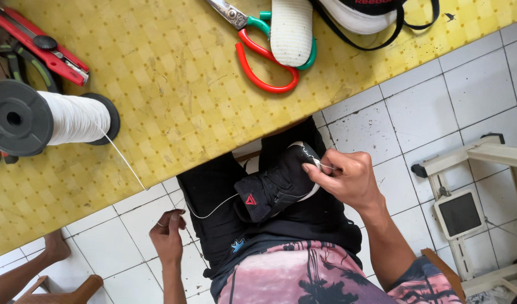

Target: The person hand-sews a black Reebok sneaker using a needle and white thread. They repeatedly insert the needle into the shoe's upper and pull the thread through to secure the material.

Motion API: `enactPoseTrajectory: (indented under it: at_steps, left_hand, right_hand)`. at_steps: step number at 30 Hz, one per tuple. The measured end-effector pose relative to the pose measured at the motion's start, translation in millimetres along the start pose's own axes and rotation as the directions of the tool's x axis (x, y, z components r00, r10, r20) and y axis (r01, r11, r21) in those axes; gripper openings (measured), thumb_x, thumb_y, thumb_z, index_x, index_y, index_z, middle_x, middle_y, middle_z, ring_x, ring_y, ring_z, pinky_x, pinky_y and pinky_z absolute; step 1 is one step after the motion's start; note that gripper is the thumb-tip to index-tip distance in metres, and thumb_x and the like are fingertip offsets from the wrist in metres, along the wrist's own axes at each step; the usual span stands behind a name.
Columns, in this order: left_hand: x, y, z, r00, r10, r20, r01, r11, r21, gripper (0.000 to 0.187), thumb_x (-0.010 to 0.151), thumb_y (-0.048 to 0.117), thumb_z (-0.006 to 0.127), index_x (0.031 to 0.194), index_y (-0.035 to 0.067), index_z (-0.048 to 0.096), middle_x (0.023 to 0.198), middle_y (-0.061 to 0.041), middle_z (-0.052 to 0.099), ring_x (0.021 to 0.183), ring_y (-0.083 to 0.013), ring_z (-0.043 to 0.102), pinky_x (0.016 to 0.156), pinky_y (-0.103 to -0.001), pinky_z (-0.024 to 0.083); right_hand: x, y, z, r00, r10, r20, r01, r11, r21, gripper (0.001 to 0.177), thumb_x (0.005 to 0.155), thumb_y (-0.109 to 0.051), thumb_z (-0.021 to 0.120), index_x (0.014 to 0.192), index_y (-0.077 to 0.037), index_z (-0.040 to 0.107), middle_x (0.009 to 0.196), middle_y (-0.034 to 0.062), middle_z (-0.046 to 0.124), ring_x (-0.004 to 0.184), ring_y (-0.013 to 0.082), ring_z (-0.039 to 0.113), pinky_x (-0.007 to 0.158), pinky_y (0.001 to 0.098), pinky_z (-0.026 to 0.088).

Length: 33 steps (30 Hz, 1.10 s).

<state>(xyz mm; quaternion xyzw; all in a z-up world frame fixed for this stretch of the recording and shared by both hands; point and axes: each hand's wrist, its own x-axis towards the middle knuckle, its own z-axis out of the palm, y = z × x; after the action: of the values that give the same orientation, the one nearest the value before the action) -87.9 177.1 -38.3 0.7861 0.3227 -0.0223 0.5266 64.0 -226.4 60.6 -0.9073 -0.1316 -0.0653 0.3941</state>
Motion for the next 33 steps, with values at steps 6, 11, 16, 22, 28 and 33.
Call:
enactPoseTrajectory:
  at_steps: [6,11,16,22,28,33]
  left_hand:
    - [-28.1,81.7,72.4,0.767,0.064,0.639,0.195,0.925,-0.326,0.088,0.091,0.071,0.038,0.131,-0.003,0.066,0.117,-0.017,0.077,0.106,-0.0272,0.074,0.100,-0.042,0.058]
    - [-36.0,130.1,156.8,0.551,0.094,0.829,0.643,0.586,-0.493,0.082,0.096,0.059,0.042,0.152,-0.001,0.049,0.136,-0.018,0.065,0.127,-0.0178,0.059,0.110,-0.029,0.038]
    - [3.4,121.0,201.3,0.334,-0.046,0.941,0.927,0.197,-0.319,0.128,0.060,0.087,0.069,0.150,-0.002,0.048,0.144,-0.026,0.057,0.133,-0.0359,0.055,0.120,-0.052,0.036]
    - [12.1,95.2,206.2,0.333,-0.021,0.943,0.935,0.135,-0.327,0.127,0.066,0.092,0.061,0.150,-0.002,0.047,0.142,-0.028,0.057,0.131,-0.0395,0.055,0.119,-0.053,0.036]
    - [16.2,82.3,209.0,0.298,0.008,0.954,0.946,0.128,-0.297,0.122,0.070,0.091,0.059,0.147,-0.002,0.050,0.138,-0.029,0.059,0.129,-0.0407,0.057,0.118,-0.056,0.036]
    - [16.7,84.1,209.9,0.275,0.070,0.959,0.949,0.138,-0.282,0.120,0.072,0.092,0.057,0.148,-0.001,0.048,0.141,-0.029,0.057,0.132,-0.0420,0.055,0.118,-0.057,0.035]
  right_hand:
    - [2.8,-16.6,-2.6,0.974,0.220,0.055,-0.227,0.954,0.195,0.044,0.085,-0.018,0.083,0.064,-0.009,0.046,0.056,-0.0047,0.035,0.053,0.0097,0.025,0.047,0.0252,0.025]
    - [1.3,-2.2,-1.3,0.959,0.264,0.103,-0.283,0.905,0.317,0.035,0.081,-0.017,0.083,0.060,-0.011,0.055,0.034,-0.0032,0.027,0.034,0.0102,0.028,0.038,0.0224,0.030]
    - [3.0,2.1,-28.8,0.862,0.413,0.296,-0.501,0.783,0.368,0.015,0.089,-0.019,0.073,0.089,-0.006,0.065,0.053,0.0088,0.058,0.051,0.0161,0.049,0.049,0.0302,0.041]
    - [-1.2,-31.6,-60.2,0.891,0.450,-0.052,-0.453,0.879,-0.150,0.033,0.102,0.008,0.046,0.130,0.010,0.064,0.139,0.0360,0.049,0.114,0.0555,0.052,0.098,0.0619,0.045]
    - [-2.2,-51.9,-50.1,0.965,0.260,0.027,-0.261,0.950,0.172,0.015,0.087,-0.007,0.077,0.099,-0.012,0.083,0.082,0.0034,0.082,0.059,0.0150,0.074,0.049,0.0240,0.053]
    - [7.5,-50.8,-39.3,0.958,0.284,0.026,-0.282,0.933,0.225,0.017,0.089,-0.003,0.071,0.098,-0.011,0.083,0.067,0.0042,0.074,0.043,0.0114,0.048,0.040,0.0266,0.039]
